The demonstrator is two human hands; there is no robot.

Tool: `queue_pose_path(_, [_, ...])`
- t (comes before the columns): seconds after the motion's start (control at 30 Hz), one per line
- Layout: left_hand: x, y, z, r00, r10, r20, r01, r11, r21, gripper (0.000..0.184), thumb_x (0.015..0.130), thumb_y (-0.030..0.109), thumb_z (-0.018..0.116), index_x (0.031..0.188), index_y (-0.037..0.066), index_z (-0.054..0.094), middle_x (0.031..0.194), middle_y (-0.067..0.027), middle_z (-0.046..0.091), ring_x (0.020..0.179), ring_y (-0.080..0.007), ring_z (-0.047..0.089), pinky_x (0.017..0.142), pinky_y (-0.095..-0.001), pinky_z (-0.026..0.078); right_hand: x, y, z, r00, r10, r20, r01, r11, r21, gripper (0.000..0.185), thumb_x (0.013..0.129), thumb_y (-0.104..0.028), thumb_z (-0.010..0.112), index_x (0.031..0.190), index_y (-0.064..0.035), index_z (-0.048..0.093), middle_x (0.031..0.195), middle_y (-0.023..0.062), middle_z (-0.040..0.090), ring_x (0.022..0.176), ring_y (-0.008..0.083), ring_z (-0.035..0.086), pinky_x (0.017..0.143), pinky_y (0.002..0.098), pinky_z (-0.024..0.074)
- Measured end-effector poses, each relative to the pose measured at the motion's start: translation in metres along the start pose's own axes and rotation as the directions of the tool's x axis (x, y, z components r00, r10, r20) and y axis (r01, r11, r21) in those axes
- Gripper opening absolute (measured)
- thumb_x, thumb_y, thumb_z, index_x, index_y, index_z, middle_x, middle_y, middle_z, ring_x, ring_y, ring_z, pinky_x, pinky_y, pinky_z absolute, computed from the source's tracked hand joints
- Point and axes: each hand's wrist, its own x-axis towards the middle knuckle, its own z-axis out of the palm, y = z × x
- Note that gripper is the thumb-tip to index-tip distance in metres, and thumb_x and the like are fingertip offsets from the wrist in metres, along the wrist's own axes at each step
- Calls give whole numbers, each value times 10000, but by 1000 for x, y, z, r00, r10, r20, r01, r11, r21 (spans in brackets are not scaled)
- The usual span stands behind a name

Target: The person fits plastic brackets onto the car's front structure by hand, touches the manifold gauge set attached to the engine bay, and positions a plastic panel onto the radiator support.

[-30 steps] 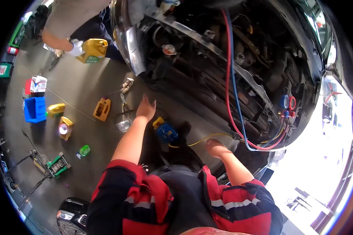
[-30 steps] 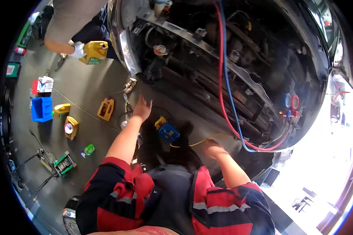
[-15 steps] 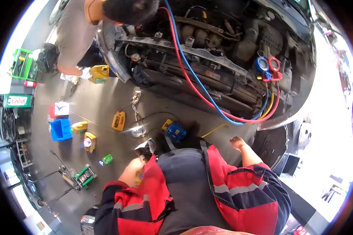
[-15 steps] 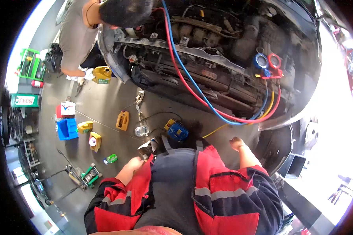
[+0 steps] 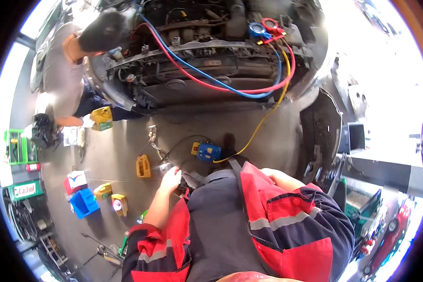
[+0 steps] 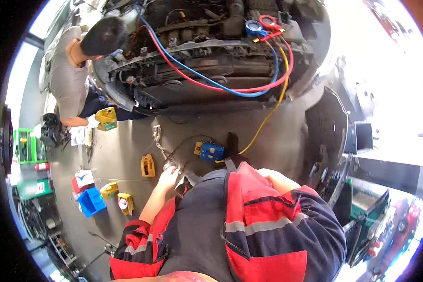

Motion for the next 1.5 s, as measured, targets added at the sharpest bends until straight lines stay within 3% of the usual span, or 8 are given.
queue_pose_path(0.1, [-40, -75, 37, 947, -218, 235, 204, 976, 81, 419, 949, 322, 481, 1151, -7, 644, 1124, -253, 667, 1116, -370, 627, 965, -420, 483, 2, 45, 49, 997, -42, -65, 37, 997, -74, 379, 826, -330, 604, 990, -2, 699, 932, 202, 687, 805, 302, 657, 701, 436, 513])
queue_pose_path(0.4, [-55, -174, 49, 826, -295, 481, -55, 806, 589, 395, 910, 269, 492, 1146, -6, 650, 1181, -257, 645, 1149, -375, 609, 991, -428, 476, 92, 212, 188, 935, -137, -327, 52, 965, -257, 148, 698, -106, 701, 793, 6, 714, 723, 190, 664, 618, 319, 616, 569, 446, 487])
queue_pose_path(0.53, [-2, -111, 56, 984, -65, 163, 33, 981, 193, 420, 920, 290, 538, 1174, -28, 639, 1181, -234, 661, 1149, -341, 622, 1006, -402, 465, -16, 194, 196, 884, -136, -448, 84, 988, -133, 172, 537, -5, 725, 707, 1, 699, 670, 193, 663, 565, 293, 630, 535, 437, 506])
queue_pose_path(0.57, [11, -89, 58, 988, -39, 151, 18, 990, 137, 411, 931, 296, 548, 1177, -18, 643, 1179, -224, 665, 1142, -331, 626, 999, -396, 468, -79, 169, 170, 975, -120, -185, 81, 975, -206, 325, 797, -290, 654, 952, -18, 740, 953, 199, 722, 924, 333, 706, 781, 429, 544])
queue_pose_path(0.73, [-7, 52, 84, 949, 243, 199, -300, 888, 349, 413, 949, 291, 539, 1224, -9, 613, 1181, -215, 664, 1131, -323, 631, 983, -384, 476, -120, 217, 209, 836, -21, -548, 145, 972, 185, 295, 805, -225, 527, 879, -40, 744, 979, 231, 698, 937, 390, 683, 828, 453, 538])
queue_pose_path(0.93, [-82, 126, 179, 846, 150, 511, -458, 694, 556, 423, 943, 325, 558, 1201, -3, 630, 1159, -194, 678, 1126, -315, 633, 971, -392, 478, -116, 313, 308, 873, 109, -474, 215, 787, 578, 327, 786, -247, 540, 905, -10, 733, 992, 254, 690, 975, 398, 666, 864, 455, 513])
queue_pose_path(1.1, [-109, 154, 248, 549, -74, 832, -670, 556, 492, 402, 935, 307, 582, 1201, 9, 630, 1155, -207, 672, 1111, -332, 635, 929, -387, 494, -122, 375, 444, 832, 431, -351, 30, 596, 802, 377, 800, -253, 521, 945, 35, 716, 1048, 287, 666, 1052, 407, 640, 922, 456, 503])
queue_pose_path(1.5, [-89, 321, 329, 537, 143, 831, -843, 117, 525, 423, 960, 285, 524, 1256, -7, 601, 1213, -217, 651, 1176, -335, 604, 1009, -404, 462, -143, 310, 557, 757, 652, -46, 20, 46, 999, 329, 869, -253, 565, 1025, 11, 683, 1020, 246, 695, 1024, 372, 660, 886, 427, 509])
